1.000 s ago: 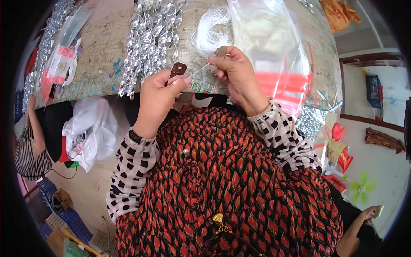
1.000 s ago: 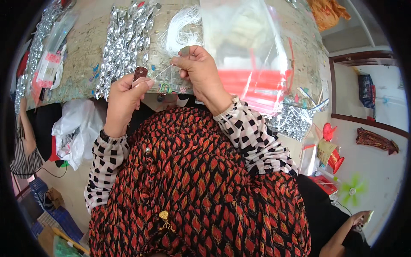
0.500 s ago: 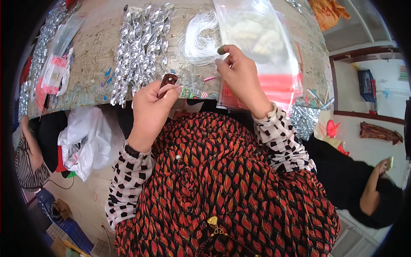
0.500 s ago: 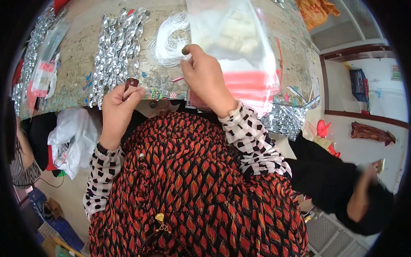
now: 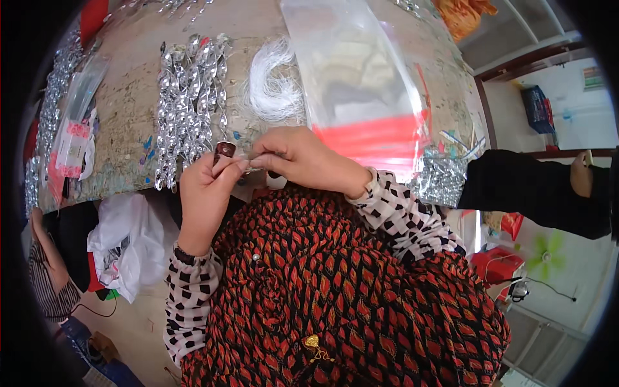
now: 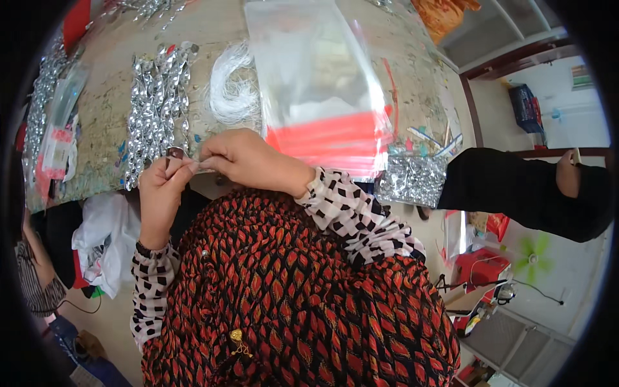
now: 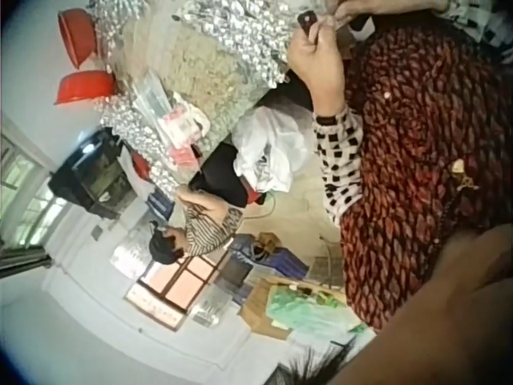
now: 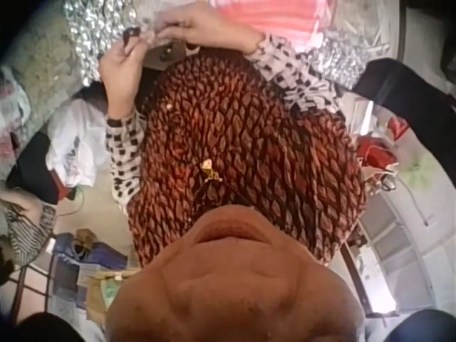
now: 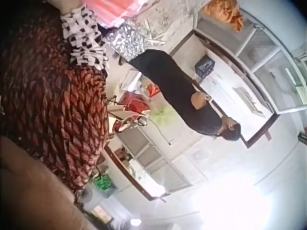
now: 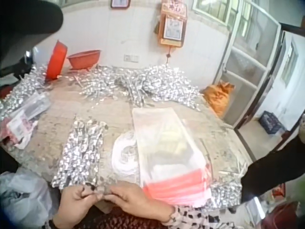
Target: Sorting silver decorative items and placing them into clear plastic bags.
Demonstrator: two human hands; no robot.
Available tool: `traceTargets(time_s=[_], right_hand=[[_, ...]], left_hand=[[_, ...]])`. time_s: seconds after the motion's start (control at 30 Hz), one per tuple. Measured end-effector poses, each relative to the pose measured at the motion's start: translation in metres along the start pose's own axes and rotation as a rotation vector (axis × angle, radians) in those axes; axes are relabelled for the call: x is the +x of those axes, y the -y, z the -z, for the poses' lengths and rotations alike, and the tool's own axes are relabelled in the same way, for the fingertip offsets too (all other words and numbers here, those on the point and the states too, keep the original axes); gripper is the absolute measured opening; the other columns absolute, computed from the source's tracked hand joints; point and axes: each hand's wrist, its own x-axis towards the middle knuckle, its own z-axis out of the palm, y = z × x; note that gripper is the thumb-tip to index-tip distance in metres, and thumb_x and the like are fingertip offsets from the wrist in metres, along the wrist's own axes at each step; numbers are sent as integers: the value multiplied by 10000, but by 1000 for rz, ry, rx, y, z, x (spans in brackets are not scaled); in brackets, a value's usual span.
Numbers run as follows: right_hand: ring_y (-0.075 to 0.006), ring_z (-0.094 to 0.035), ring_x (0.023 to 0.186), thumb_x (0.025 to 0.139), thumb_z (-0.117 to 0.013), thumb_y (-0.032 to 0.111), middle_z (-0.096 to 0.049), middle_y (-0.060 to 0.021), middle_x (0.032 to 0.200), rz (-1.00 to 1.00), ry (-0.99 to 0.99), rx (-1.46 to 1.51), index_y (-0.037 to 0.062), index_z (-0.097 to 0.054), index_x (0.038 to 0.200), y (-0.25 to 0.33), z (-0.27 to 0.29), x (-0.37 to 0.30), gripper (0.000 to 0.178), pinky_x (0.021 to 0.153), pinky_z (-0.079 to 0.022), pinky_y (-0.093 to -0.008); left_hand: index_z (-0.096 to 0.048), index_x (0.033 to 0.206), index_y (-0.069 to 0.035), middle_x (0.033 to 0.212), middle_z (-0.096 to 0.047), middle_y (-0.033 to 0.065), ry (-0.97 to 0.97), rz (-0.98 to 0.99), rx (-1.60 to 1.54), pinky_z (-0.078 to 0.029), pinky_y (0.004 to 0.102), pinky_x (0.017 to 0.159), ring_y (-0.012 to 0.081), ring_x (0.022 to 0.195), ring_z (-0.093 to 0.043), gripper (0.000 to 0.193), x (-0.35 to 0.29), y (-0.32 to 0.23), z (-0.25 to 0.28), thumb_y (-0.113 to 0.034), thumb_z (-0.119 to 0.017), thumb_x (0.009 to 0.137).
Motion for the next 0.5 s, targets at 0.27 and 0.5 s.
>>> traceTargets(time_s=[0.27, 0.5], right_hand=[[-278, -577, 803, 863, -594, 123, -606, -107, 817, 207, -24, -181, 40, -609, 927, -6, -2, -3, 106, 778, -465, -348], [-102, -561, 738, 904, -574, 107, -593, -33, 803, -80, 29, 301, 12, -595, 938, -3, -3, -4, 104, 691, -461, -257]], left_hand=[[-575, 742, -23, 797, -592, -20, 49, 62, -32, -393, 188, 642, 22, 711, -482, 105, -1, -1, 3, -33, -638, 826], [-644, 842, -8, 781, -572, -52, 82, 206, -161, -345, 184, 575, 5, 649, -437, 48, -3, -17, 5, -55, -633, 838]])
